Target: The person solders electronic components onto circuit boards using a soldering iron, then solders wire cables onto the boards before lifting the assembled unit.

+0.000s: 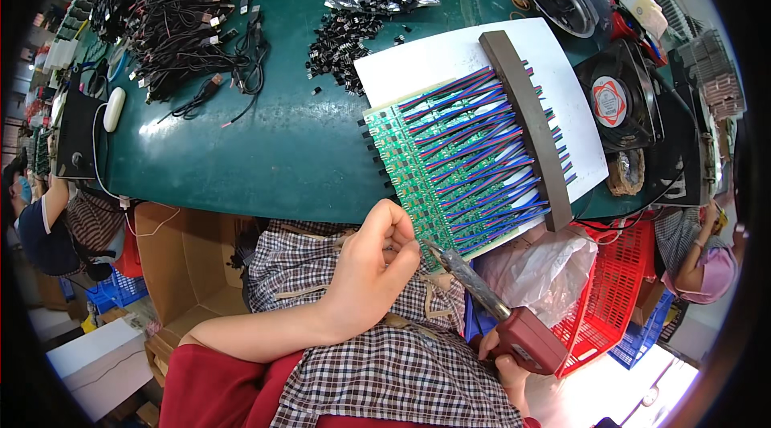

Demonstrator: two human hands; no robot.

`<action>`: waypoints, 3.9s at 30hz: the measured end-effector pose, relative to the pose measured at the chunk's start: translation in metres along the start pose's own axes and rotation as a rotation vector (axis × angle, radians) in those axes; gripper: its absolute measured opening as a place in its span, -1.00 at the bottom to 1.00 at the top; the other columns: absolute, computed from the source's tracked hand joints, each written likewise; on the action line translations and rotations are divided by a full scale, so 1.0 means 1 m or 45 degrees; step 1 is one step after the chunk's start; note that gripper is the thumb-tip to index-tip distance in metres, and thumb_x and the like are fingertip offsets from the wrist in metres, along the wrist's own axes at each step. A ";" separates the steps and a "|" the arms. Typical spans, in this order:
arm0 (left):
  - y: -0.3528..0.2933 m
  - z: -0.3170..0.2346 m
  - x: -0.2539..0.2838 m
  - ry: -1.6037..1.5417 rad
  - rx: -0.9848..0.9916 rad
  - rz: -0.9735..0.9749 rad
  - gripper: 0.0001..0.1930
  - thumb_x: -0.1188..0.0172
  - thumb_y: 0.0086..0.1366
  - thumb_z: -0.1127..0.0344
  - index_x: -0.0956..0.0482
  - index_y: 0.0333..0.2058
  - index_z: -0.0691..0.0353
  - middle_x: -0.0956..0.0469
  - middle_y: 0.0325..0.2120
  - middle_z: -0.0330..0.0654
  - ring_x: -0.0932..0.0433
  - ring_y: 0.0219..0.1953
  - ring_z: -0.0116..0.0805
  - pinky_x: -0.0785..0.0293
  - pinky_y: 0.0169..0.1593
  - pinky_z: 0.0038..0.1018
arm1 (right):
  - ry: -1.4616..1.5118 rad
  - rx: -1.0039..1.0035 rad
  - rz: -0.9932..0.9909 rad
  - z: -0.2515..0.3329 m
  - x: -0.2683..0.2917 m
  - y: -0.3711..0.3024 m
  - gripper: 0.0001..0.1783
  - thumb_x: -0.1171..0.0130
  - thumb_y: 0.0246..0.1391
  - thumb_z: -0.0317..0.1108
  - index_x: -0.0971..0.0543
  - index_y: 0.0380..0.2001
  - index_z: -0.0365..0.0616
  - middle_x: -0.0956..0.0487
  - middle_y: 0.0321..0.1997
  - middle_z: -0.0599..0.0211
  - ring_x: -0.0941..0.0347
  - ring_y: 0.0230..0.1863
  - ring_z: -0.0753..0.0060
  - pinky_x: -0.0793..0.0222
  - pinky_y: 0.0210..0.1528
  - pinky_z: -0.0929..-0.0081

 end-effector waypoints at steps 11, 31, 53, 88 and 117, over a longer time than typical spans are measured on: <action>0.000 0.003 0.001 -0.025 -0.046 -0.045 -0.88 -0.01 0.23 0.60 -0.27 -0.32 0.30 -0.36 -0.47 -0.27 -0.38 -0.41 -0.60 -0.39 -0.36 -0.63 | -0.134 0.048 0.203 -0.014 0.008 -0.008 -0.30 -0.36 -0.10 -0.08 -0.33 -0.05 -0.36 -0.43 -0.45 0.23 -0.35 -0.52 0.38 -0.29 -0.49 0.49; 0.000 0.006 0.001 -0.047 -0.013 -0.029 -0.89 -0.01 0.23 0.58 -0.27 -0.32 0.30 -0.36 -0.45 -0.25 -0.40 -0.39 -0.58 -0.40 -0.36 -0.61 | -0.060 -0.084 -0.052 -0.012 0.016 -0.011 -0.60 -0.39 -0.36 -0.24 -0.53 -0.45 -0.31 -0.55 -0.61 0.35 -0.45 -0.61 0.50 -0.34 -0.52 0.56; 0.112 -0.077 0.134 1.219 -0.398 -0.403 -0.93 -0.20 0.09 0.50 -0.52 -0.46 0.40 -0.46 -0.66 -0.22 -0.38 -0.62 -0.54 -0.31 -0.51 -0.55 | 0.214 0.106 -0.133 -0.001 0.010 -0.012 -0.28 -0.34 -0.16 -0.09 -0.32 -0.05 -0.38 -0.50 -0.21 0.05 -0.42 -0.52 0.32 -0.34 -0.46 0.44; -0.009 -0.001 0.006 -0.045 0.072 -0.054 -0.79 -0.13 0.16 0.63 -0.28 -0.30 0.32 -0.56 -0.43 -0.08 -0.61 -0.36 -0.41 -0.58 -0.24 -0.53 | 0.346 0.156 -0.067 0.000 0.011 -0.007 -0.23 -0.34 -0.09 -0.01 -0.28 0.01 -0.34 -0.50 -0.21 0.00 -0.45 -0.58 0.29 -0.42 -0.55 0.44; -0.004 0.000 0.000 -0.078 0.046 -0.051 -0.76 -0.09 0.14 0.63 -0.28 -0.26 0.26 -0.40 -0.52 -0.34 -0.40 -0.45 -0.69 -0.36 -0.35 -0.71 | 0.044 -0.050 0.034 -0.003 0.010 -0.005 -0.38 -0.41 -0.28 -0.05 -0.50 -0.32 -0.42 -0.52 -0.60 0.27 -0.42 -0.61 0.49 -0.29 -0.52 0.61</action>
Point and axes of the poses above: each hand's wrist, its own y-axis towards the middle knuckle, its own x-axis out of the back of the hand, z = x × y, the point moved 7 cm from there along y, towards the middle knuckle
